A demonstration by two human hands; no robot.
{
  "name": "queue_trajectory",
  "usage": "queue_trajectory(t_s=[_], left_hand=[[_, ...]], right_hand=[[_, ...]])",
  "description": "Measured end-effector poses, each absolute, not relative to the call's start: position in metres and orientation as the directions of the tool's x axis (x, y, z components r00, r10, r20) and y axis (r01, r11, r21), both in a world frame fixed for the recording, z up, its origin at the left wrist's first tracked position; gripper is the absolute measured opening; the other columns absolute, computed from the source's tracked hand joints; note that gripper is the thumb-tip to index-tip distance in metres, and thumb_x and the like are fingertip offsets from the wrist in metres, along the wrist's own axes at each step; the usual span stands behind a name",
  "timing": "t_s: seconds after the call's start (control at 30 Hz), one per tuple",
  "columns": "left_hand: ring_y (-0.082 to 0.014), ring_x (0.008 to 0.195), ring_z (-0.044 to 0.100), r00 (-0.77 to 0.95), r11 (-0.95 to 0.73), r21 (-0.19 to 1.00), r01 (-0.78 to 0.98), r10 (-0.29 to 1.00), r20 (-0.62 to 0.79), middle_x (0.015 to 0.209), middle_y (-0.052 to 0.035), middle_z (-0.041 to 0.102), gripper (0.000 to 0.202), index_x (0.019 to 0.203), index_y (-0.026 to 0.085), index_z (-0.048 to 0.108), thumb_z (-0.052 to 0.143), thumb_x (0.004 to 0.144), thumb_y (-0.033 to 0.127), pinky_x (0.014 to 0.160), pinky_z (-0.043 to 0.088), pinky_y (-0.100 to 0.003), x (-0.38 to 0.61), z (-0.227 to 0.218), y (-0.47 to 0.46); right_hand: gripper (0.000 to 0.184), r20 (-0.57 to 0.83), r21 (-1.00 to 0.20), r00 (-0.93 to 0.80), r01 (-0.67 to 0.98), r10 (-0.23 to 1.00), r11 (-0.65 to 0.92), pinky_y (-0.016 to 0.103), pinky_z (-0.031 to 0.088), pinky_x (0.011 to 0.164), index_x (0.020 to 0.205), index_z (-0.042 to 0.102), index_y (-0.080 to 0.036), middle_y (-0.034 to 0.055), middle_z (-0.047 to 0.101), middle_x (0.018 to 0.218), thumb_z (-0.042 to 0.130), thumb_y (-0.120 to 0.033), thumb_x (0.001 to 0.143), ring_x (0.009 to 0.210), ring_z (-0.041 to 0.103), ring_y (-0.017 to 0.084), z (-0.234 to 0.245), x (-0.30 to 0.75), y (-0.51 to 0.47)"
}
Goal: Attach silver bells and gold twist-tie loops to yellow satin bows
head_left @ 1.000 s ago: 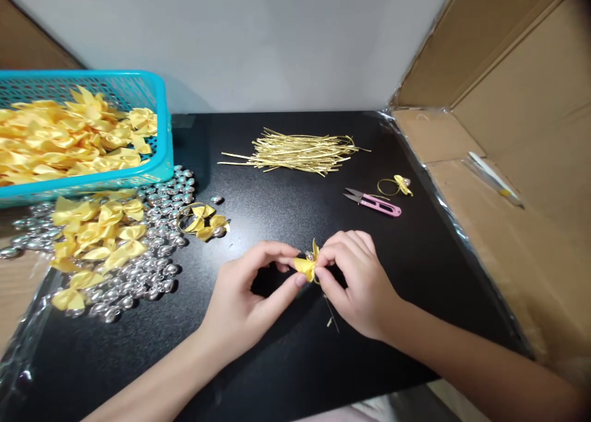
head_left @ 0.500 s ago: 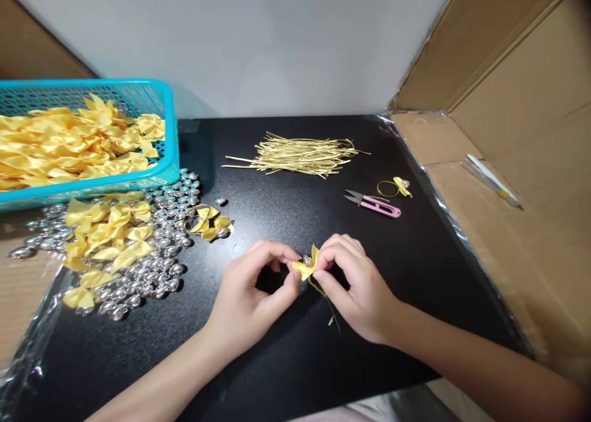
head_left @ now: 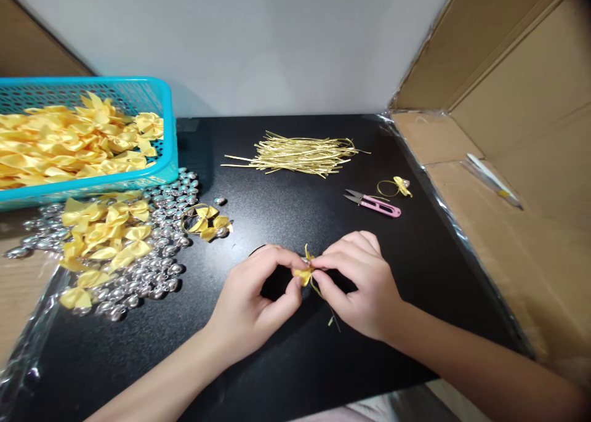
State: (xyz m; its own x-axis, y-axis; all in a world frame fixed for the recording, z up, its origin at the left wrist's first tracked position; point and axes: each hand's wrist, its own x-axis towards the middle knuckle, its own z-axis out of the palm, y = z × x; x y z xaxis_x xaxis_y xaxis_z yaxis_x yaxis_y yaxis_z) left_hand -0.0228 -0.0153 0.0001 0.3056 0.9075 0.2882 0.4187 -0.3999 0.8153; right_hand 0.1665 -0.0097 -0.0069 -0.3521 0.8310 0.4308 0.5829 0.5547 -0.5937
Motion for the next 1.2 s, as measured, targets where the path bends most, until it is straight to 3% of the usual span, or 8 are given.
queue_trajectory(t_s=[0.27, 0.53, 0.73, 0.9, 1.2], left_hand=[[-0.0137, 0.081, 0.07, 0.321, -0.383, 0.837, 0.391, 0.909, 0.266, 0.085, -0.0008, 0.073, 0.015, 0.091, 0.021, 0.062, 0.06, 0.082, 0.008, 0.075, 0.055, -0.024, -0.023, -0.004, -0.015], [-0.0135, 0.072, 0.066, 0.286, -0.325, 0.855, 0.405, 0.933, 0.22, 0.079, -0.0008, 0.068, 0.008, 0.087, 0.02, 0.06, 0.059, 0.084, 0.012, 0.067, 0.052, -0.025, -0.025, -0.005, -0.017], [-0.0131, 0.071, 0.066, 0.295, -0.352, 0.84, 0.413, 0.924, 0.242, 0.079, -0.0002, 0.068, 0.01, 0.087, 0.02, 0.06, 0.058, 0.083, 0.01, 0.068, 0.052, -0.025, -0.027, -0.004, -0.017], [-0.011, 0.072, 0.065, 0.331, -0.408, 0.812, 0.418, 0.9, 0.282, 0.079, 0.0013, 0.067, 0.014, 0.087, 0.02, 0.059, 0.057, 0.082, 0.007, 0.068, 0.051, -0.022, -0.025, -0.002, -0.015], [-0.0092, 0.068, 0.062, 0.338, -0.426, 0.789, 0.443, 0.894, 0.293, 0.076, 0.0029, 0.064, 0.013, 0.084, 0.02, 0.057, 0.057, 0.083, 0.007, 0.066, 0.049, -0.021, -0.026, -0.002, -0.013]], right_hand=[[0.015, 0.453, -0.568, -0.34, 0.602, 0.824, 0.561, 0.036, 0.035, 0.076, 0.07, 0.061, -0.02, -0.0026, 0.067, 0.067, 0.06, -0.014, 0.084, 0.069, 0.057, 0.014, -0.009, 0.164, -0.009], [0.016, 0.415, -0.75, -0.243, 0.453, 0.877, 0.481, 0.032, 0.038, 0.069, 0.068, 0.054, -0.019, -0.0029, 0.059, 0.063, 0.056, -0.007, 0.079, 0.063, 0.054, 0.013, -0.006, 0.162, -0.009], [0.01, 0.39, -0.744, -0.305, 0.452, 0.869, 0.492, 0.037, 0.039, 0.074, 0.082, 0.063, -0.019, 0.0004, 0.066, 0.075, 0.062, -0.012, 0.075, 0.072, 0.059, 0.017, -0.005, 0.165, -0.009], [0.007, 0.381, -0.727, -0.306, 0.484, 0.872, 0.487, 0.037, 0.037, 0.075, 0.08, 0.064, -0.019, -0.0004, 0.066, 0.072, 0.068, -0.013, 0.076, 0.072, 0.058, 0.017, -0.007, 0.165, -0.008], [0.014, 0.117, -0.941, -0.45, 0.235, 0.885, 0.244, 0.032, 0.041, 0.077, 0.074, 0.055, -0.02, -0.0006, 0.057, 0.074, 0.055, -0.011, 0.086, 0.077, 0.054, 0.015, 0.001, 0.169, -0.002]])
